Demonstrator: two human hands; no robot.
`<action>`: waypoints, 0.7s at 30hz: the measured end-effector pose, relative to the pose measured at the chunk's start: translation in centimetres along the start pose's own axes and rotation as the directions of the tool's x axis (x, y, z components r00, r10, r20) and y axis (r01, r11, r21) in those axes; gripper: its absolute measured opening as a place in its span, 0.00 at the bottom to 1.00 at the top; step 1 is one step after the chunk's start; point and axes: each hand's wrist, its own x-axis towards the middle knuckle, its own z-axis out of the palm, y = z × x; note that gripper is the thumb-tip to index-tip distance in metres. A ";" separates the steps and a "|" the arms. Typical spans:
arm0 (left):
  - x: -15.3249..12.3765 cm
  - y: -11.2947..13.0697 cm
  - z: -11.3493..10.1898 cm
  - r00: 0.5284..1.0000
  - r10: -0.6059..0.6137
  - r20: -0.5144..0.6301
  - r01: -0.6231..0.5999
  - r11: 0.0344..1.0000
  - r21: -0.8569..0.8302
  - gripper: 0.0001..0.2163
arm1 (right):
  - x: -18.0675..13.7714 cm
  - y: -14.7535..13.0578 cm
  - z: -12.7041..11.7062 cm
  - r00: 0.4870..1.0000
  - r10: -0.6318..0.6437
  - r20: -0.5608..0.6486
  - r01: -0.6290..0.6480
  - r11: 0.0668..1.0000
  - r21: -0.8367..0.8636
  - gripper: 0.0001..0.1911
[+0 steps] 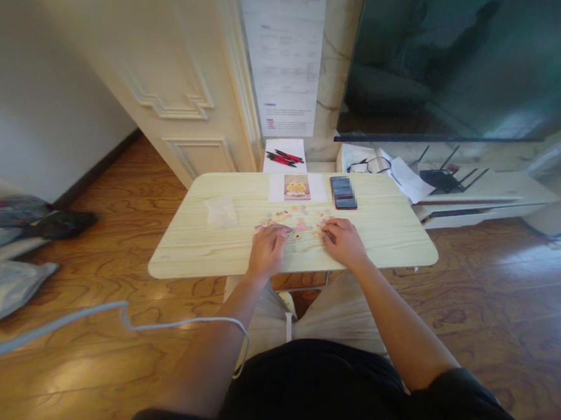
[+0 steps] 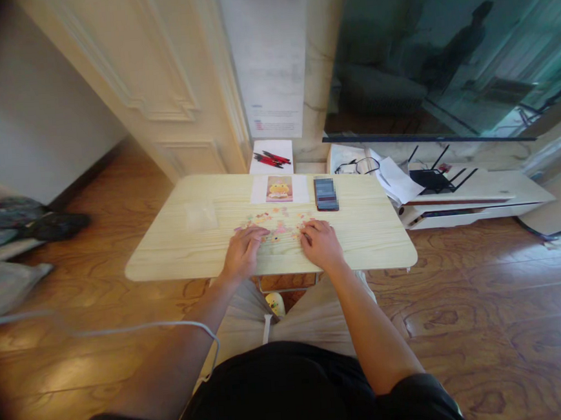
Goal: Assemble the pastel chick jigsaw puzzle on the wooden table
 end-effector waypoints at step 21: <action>-0.6 1.1 -0.3 0.995 0.036 0.095 -0.048 0.990 0.130 0.14 | 0.0 0.8 -0.1 0.995 0.059 -0.078 -0.049 0.992 0.117 0.17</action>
